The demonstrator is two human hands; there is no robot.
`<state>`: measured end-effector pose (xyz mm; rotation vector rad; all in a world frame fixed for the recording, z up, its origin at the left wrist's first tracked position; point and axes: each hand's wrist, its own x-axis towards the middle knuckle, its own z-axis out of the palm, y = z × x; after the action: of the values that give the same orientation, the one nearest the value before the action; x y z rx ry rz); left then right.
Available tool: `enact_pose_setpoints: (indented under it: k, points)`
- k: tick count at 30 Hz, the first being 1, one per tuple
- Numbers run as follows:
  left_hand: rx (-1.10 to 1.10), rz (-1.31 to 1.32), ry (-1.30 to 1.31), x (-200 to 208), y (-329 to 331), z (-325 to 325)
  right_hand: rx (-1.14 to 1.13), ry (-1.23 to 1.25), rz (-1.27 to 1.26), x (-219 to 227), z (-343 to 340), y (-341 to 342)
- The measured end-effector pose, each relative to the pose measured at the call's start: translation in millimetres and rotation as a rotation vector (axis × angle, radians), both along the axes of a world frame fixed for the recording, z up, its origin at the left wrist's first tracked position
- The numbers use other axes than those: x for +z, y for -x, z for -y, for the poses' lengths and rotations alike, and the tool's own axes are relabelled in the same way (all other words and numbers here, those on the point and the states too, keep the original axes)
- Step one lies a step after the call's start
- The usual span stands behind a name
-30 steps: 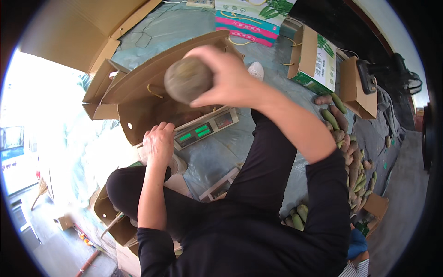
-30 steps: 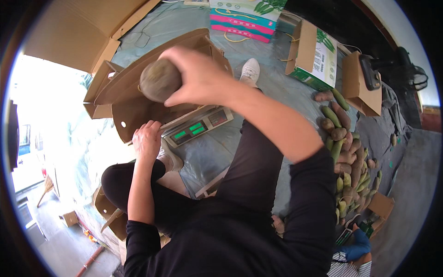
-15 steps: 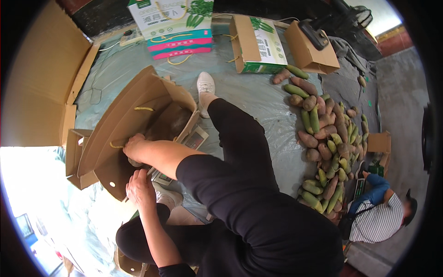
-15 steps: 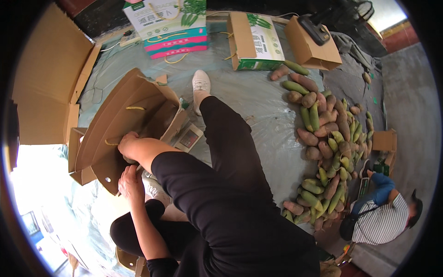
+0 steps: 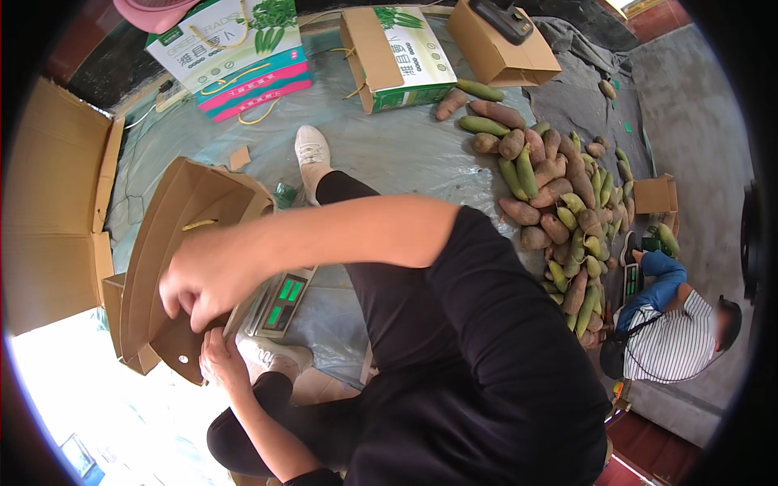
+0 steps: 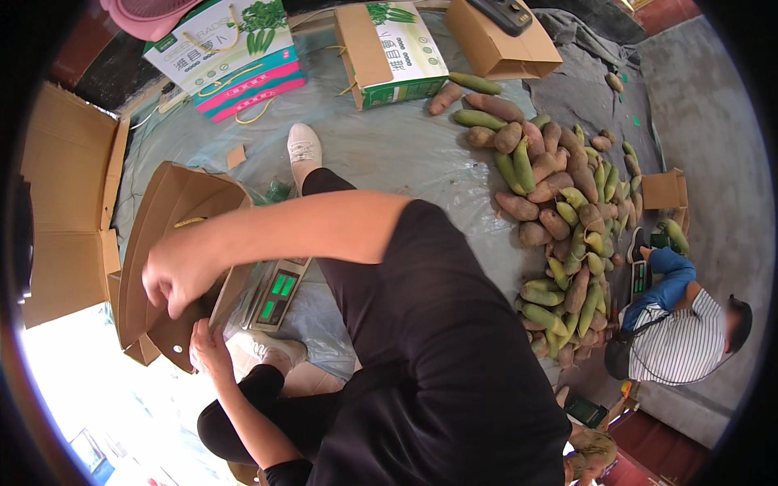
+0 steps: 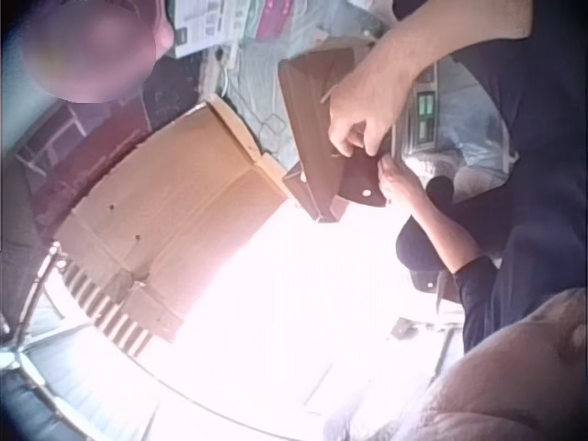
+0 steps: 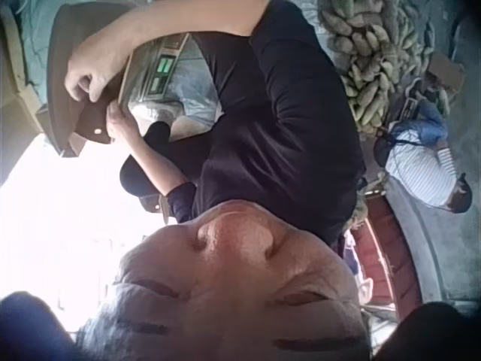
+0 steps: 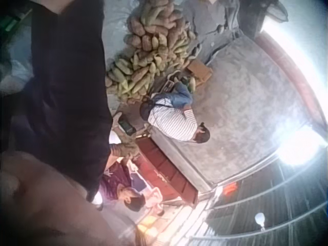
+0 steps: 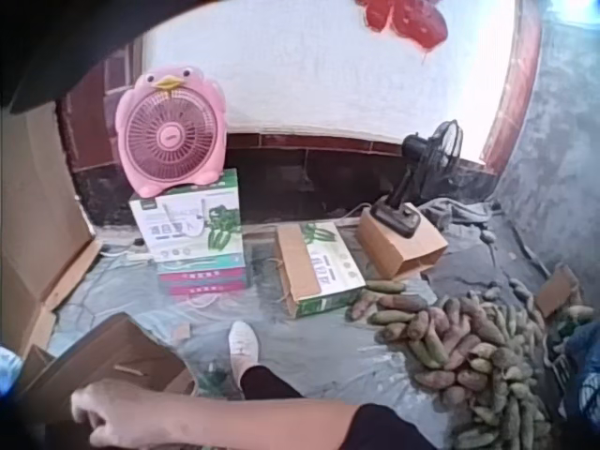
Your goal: The recorder picks up produce from the floor, weighs it on a digital scale, and packs it into cardboard gift boxes.
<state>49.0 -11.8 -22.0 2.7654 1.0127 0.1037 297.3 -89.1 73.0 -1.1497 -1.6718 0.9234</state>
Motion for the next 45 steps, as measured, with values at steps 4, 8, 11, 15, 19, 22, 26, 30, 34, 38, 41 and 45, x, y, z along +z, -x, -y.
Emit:
enact_pose_setpoints:
  k: [4, 8, 11, 15, 19, 22, 26, 30, 34, 38, 41, 45]
  points:
    - [0.006, 0.004, 0.003, 0.3, -1.9, 2.4, -0.608, -0.055, -0.099, -12.5, 81.8, -83.6]
    - [-0.001, 0.036, 0.006, 4.1, 1.4, 0.5, -1.159, 0.174, -0.020, -100.5, 168.4, -159.8]
    - [-0.048, 0.085, 0.060, -12.3, 0.6, -5.3, -1.437, 0.471, 0.252, -194.6, 265.1, -200.4]
    - [-0.054, 0.149, 0.083, -18.0, 5.2, -4.2, -1.771, 0.866, 0.390, -278.5, 381.2, -217.9]
    - [-0.018, 0.067, 0.073, -18.1, 9.6, -6.6, -2.050, 1.009, 0.256, -308.7, 455.7, -224.2]
    - [0.000, 0.058, 0.085, -15.7, 7.4, -4.9, -2.182, 1.023, 0.182, -317.6, 485.5, -239.2]
    - [0.011, 0.059, 0.037, -15.0, 11.9, -5.1, -2.278, 1.172, 0.163, -319.1, 497.6, -264.0]
    - [0.029, 0.041, 0.013, -16.0, 9.6, -3.0, -2.285, 1.133, 0.075, -330.5, 511.3, -290.8]
    - [0.062, -0.018, 0.021, -7.2, -5.4, 2.7, -2.280, 1.257, 0.018, -338.1, 506.8, -309.0]
    - [0.105, -0.018, 0.002, -7.7, -5.9, 6.6, -2.299, 1.388, -0.032, -335.7, 494.5, -316.6]
    - [0.161, -0.025, 0.007, -6.3, -1.0, 6.4, -2.328, 1.353, -0.084, -331.1, 484.3, -311.5]
    - [0.125, -0.037, 0.000, -5.4, -6.9, 6.1, -2.324, 1.007, -0.241, -347.0, 507.1, -307.4]
